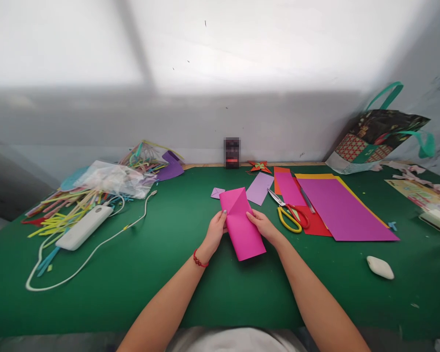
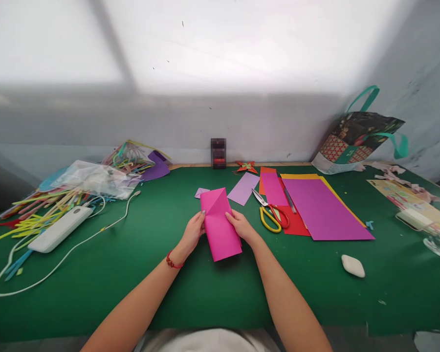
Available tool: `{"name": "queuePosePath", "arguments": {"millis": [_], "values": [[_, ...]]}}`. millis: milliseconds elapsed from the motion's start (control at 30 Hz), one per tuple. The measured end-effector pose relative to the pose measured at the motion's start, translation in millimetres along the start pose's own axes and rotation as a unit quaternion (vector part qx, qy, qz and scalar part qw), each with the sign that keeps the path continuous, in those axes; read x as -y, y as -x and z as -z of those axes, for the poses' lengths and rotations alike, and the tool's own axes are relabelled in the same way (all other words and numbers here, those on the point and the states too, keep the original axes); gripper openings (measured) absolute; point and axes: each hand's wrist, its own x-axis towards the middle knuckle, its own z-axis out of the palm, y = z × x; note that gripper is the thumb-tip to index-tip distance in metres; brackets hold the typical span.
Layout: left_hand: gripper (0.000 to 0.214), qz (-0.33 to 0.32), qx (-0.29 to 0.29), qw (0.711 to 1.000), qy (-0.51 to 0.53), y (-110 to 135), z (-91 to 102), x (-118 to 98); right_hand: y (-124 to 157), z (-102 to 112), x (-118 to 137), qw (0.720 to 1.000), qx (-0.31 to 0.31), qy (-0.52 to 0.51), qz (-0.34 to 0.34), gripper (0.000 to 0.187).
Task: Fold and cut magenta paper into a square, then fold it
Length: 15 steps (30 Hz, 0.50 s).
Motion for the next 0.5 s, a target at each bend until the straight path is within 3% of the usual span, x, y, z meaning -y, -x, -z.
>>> {"name": "queuePosePath", "arguments": {"millis": [267,500], "values": [[0.047,-0.059,-0.071,0.994,-0.053,-8,4.5,8,-10,-5,-14,0.999,-0.024,0.016,0.014,0.054],[0.053,-0.048,-0.067,0.995,-0.055,-4,3.9,3,-7,-4,-12,0.999,-0.01,0.044,0.029,0.056]]}}
